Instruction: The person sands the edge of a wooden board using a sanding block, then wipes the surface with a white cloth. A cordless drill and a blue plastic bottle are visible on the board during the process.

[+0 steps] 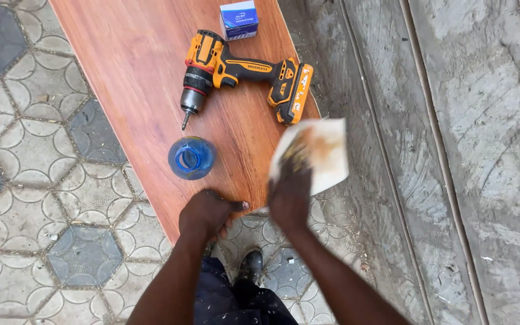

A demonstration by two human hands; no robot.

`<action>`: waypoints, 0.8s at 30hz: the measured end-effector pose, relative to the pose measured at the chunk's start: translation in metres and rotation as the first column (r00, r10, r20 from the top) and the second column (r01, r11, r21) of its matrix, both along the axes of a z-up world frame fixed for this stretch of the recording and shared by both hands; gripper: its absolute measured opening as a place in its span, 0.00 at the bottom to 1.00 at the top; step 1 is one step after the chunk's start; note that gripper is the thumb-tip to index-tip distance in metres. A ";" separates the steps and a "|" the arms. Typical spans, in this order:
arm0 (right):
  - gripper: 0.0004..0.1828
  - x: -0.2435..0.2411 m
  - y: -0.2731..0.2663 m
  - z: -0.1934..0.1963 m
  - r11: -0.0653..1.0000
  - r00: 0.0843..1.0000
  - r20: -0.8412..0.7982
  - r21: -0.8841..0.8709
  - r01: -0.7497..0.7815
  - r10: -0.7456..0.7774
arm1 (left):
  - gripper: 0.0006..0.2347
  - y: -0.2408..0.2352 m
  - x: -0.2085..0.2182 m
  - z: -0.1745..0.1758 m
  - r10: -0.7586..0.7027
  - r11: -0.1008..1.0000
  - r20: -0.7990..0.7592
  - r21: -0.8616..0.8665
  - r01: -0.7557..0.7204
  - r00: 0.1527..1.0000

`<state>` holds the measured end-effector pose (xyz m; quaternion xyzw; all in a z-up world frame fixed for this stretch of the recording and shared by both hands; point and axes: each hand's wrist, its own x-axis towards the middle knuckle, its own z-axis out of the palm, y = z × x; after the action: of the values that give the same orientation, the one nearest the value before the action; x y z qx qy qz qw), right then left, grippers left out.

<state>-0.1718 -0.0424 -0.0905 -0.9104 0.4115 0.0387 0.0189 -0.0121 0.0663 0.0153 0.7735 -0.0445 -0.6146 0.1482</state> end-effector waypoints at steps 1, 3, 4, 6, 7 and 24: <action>0.33 -0.001 0.009 0.019 1.000 1.000 -0.001 0.001 -0.005 0.005 | 0.20 0.001 -0.001 0.001 0.005 1.000 -0.001 0.001 -0.005 1.000; 0.33 -0.001 0.026 0.053 0.937 0.978 -0.066 0.306 -0.167 0.196 | 0.19 0.001 0.000 0.001 -0.011 1.000 0.009 0.005 0.011 1.000; 0.33 0.002 0.004 0.050 0.938 0.978 -0.065 0.303 -0.169 0.197 | 0.19 -0.001 0.001 0.003 -0.009 1.000 0.012 0.002 0.009 1.000; 0.30 0.005 -0.036 0.040 0.985 0.996 0.051 0.156 -0.074 0.067 | 0.19 -0.001 0.000 0.003 0.000 1.000 0.011 0.018 0.000 1.000; 0.30 0.006 -0.034 0.031 0.983 0.996 0.051 0.166 -0.077 0.070 | 0.19 -0.001 0.000 0.003 0.002 1.000 0.010 0.029 -0.003 1.000; 0.18 -0.058 -0.042 -0.018 0.959 0.950 0.143 0.019 -0.281 0.276 | 0.20 -0.001 0.002 0.006 0.028 1.000 0.002 -0.006 -0.028 1.000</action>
<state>-0.2295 -0.0840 -0.1088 -0.9593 0.2757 -0.0146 0.0595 -0.0103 0.0655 0.0210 0.7744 -0.0357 -0.6113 0.1593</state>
